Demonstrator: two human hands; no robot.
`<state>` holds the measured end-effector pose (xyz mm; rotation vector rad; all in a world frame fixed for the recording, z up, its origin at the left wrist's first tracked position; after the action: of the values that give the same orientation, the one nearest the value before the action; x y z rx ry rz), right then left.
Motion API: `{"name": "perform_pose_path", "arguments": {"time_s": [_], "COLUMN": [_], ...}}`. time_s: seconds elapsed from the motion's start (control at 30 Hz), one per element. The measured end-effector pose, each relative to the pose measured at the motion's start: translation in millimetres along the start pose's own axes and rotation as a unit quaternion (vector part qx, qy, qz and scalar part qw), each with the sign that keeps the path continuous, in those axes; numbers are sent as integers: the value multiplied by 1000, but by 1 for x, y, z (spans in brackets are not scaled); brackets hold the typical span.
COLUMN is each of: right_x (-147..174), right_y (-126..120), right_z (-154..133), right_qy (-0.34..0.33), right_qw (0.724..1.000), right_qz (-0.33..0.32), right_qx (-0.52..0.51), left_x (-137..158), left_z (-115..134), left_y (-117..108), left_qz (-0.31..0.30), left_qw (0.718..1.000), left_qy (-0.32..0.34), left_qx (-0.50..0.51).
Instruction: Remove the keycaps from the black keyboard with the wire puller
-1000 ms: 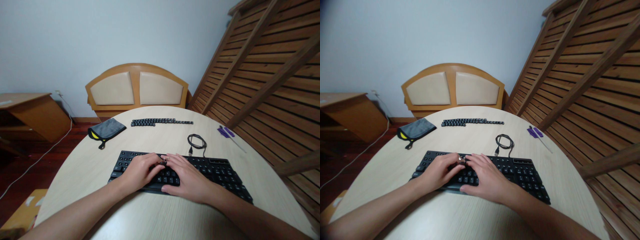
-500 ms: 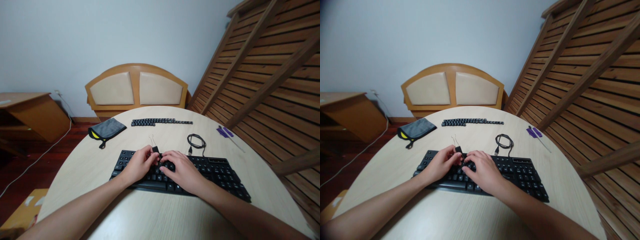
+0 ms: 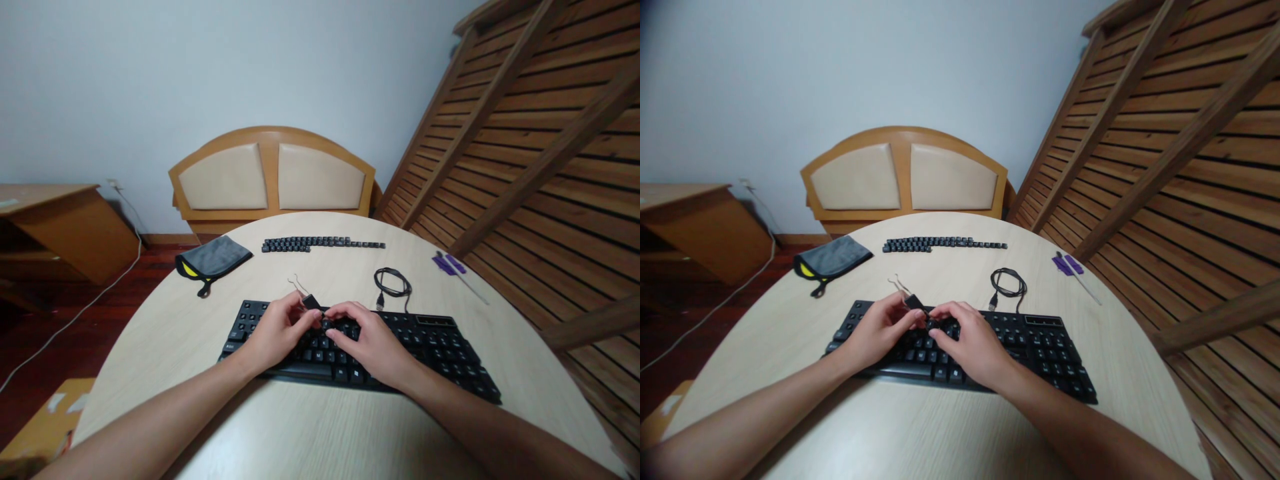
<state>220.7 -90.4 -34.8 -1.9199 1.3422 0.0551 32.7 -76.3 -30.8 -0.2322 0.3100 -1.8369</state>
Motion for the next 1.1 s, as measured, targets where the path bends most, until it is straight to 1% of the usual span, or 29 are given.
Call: {"name": "perform_pose_path", "arguments": {"time_s": [0.1, 0.2, 0.3, 0.53, 0.73, 0.83, 0.93, 1.1], "right_x": [1, 1, 0, 0, 1, 1, 2, 2], "right_y": [0, -1, -2, 0, -2, -1, 0, 2], "right_z": [0, -2, -3, 0, -3, -4, -3, 0], "right_qy": [-4, 0, 10, 35, 6, -14, -18, -16], "right_qw": [1000, 1000, 999, 997, 1000, 1000, 1000, 999], "right_qz": [11, 5, 7, 23, 15, 9, 2, 6], "right_qx": [-20, -17, -35, -69, -19, 1, -6, -37], "left_x": [-1, 0, 2, 5, 5, 5, 6, 6], "left_z": [0, 1, 3, 5, 5, 6, 6, 5], "left_y": [1, 1, 1, 0, 2, 2, 1, 2], "left_qz": [-5, -3, -2, 16, 9, 19, 22, 11], "left_qw": [1000, 1000, 1000, 995, 998, 995, 993, 996], "left_qy": [-1, -2, 5, 36, 18, 13, 11, 10], "left_qx": [2, -5, -12, -90, -63, -95, -118, -83]}}
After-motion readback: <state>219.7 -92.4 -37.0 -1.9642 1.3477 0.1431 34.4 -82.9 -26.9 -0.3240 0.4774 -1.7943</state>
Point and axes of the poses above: each hand's wrist, its own x-axis away from the middle knuckle, its own y-axis out of the palm, z = x × y, the point moved 2 cm from there along -x, towards the middle knuckle, and after that the axes turned 12 degrees about -y, right-handed, at the moved point
